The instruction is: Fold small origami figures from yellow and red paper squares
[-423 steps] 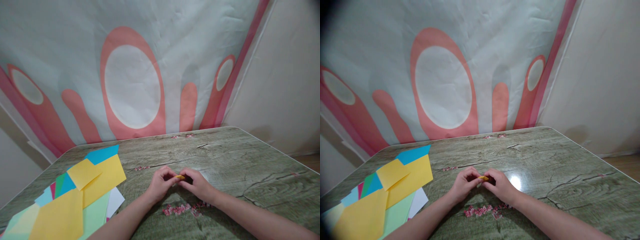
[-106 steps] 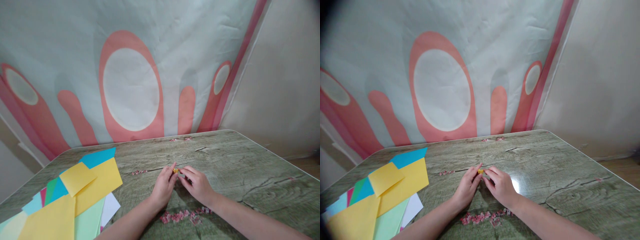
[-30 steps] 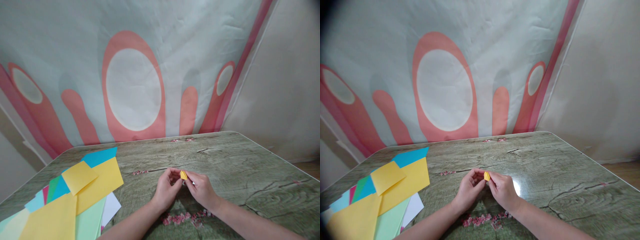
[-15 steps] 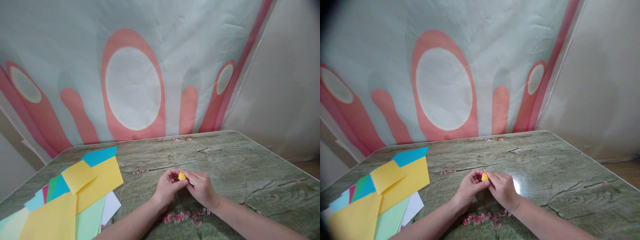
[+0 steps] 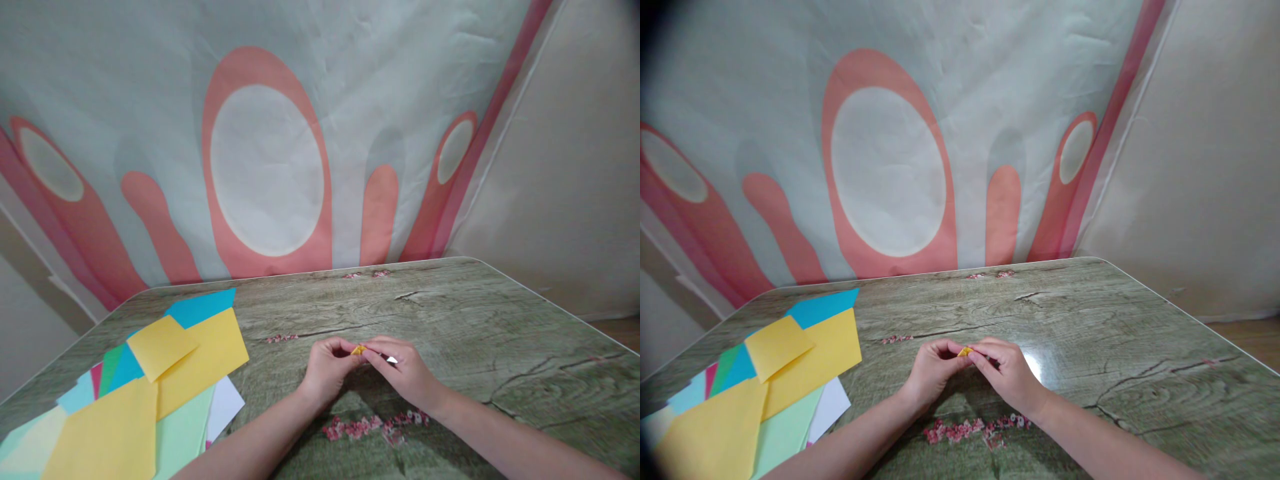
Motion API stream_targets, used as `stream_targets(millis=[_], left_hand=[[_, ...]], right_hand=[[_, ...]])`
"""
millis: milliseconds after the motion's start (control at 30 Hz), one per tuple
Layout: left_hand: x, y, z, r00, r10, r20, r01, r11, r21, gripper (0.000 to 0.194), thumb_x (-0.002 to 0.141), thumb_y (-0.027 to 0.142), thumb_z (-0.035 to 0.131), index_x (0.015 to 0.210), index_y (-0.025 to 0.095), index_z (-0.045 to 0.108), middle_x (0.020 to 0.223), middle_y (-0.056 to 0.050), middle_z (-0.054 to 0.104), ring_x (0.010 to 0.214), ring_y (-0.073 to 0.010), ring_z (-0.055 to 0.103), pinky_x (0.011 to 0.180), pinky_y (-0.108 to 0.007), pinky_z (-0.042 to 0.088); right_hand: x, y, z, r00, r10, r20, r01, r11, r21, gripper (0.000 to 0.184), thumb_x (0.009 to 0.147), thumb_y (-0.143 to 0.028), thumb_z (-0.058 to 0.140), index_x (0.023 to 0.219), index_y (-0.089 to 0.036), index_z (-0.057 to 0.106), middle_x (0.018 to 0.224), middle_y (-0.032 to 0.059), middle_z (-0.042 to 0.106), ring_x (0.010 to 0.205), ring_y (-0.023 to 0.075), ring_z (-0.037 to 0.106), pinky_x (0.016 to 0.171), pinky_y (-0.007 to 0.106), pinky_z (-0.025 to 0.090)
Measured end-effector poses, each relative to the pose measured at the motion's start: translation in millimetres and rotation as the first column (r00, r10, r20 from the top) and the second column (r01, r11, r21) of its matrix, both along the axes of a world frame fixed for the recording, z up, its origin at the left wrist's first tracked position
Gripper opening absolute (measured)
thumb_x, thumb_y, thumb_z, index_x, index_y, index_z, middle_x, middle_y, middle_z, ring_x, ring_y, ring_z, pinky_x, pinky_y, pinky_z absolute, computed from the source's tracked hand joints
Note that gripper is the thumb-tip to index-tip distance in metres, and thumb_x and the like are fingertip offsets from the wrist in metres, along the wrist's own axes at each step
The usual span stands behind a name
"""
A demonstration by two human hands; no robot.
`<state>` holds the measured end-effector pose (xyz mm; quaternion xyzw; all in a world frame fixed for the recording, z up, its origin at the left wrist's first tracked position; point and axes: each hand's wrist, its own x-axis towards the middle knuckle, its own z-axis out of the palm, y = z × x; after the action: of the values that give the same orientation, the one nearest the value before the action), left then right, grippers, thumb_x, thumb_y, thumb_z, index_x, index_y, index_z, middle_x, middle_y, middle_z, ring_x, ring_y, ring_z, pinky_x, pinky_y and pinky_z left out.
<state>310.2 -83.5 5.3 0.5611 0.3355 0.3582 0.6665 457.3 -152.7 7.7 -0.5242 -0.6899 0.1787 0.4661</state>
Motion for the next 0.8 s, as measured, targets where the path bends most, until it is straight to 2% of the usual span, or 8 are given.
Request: stream_targets(millis=[200,367,467,567,800], left_hand=[[-2,2,-8.0,0.996,-0.023,-0.081,0.034,0.991,0.13,0.029,0.057,0.037,0.078,0.061,0.012,0.064,0.061,-0.002,0.065,0.056,-0.0116,0.055,0.056,-0.022,0.043],[-2,1,-9.3,0.989,-0.056,-0.137,0.087,0.97,0.228,0.028,0.062,0.034,0.076,0.075,0.012,0.063,0.07,-0.002,0.065,0.063,-0.0129,0.057,0.061,-0.022,0.045],[-3,1,-5.1,0.984,-0.065,-0.167,0.113,0.949,0.296,0.026,0.072,0.034,0.068,0.087,0.014,0.064,0.081,-0.004,0.066,0.07,-0.014,0.058,0.064,-0.023,0.045],[-5,5,-2.8,0.98,-0.001,-0.199,0.077,0.926,0.371,0.022,0.081,0.033,0.058,0.089,0.015,0.065,0.085,-0.005,0.066,0.075,-0.0153,0.059,0.068,-0.024,0.045],[-7,10,-8.9,0.957,0.048,-0.286,0.095,0.879,0.467,0.016,0.08,0.028,0.056,0.082,0.016,0.067,0.079,-0.004,0.065,0.074,-0.0166,0.058,0.069,-0.025,0.045]], right_hand=[[-2,-1,-7.2,0.988,-0.11,0.112,0.107,0.994,0.029,0.022,0.089,-0.029,0.048,0.078,-0.019,0.064,0.067,0.0024,0.062,0.062,0.0142,0.057,0.06,0.025,0.044],[-1,0,-6.2,0.983,-0.13,0.133,0.125,0.991,0.044,0.025,0.09,-0.029,0.045,0.073,-0.019,0.06,0.065,0.002,0.059,0.06,0.0139,0.055,0.058,0.024,0.042],[2,2,-6.2,0.985,-0.129,0.115,0.126,0.992,0.031,0.024,0.09,-0.029,0.044,0.076,-0.019,0.06,0.068,0.0024,0.059,0.064,0.0143,0.055,0.061,0.025,0.043],[4,5,-8.0,0.987,-0.115,0.109,0.112,0.993,0.03,0.024,0.091,-0.03,0.044,0.079,-0.019,0.061,0.071,0.0028,0.06,0.065,0.0143,0.056,0.062,0.025,0.045],[5,9,-16.1,0.992,-0.071,0.108,0.069,0.997,0.024,0.016,0.088,-0.026,0.048,0.093,-0.02,0.062,0.083,0.0041,0.063,0.076,0.0158,0.059,0.07,0.028,0.048]])
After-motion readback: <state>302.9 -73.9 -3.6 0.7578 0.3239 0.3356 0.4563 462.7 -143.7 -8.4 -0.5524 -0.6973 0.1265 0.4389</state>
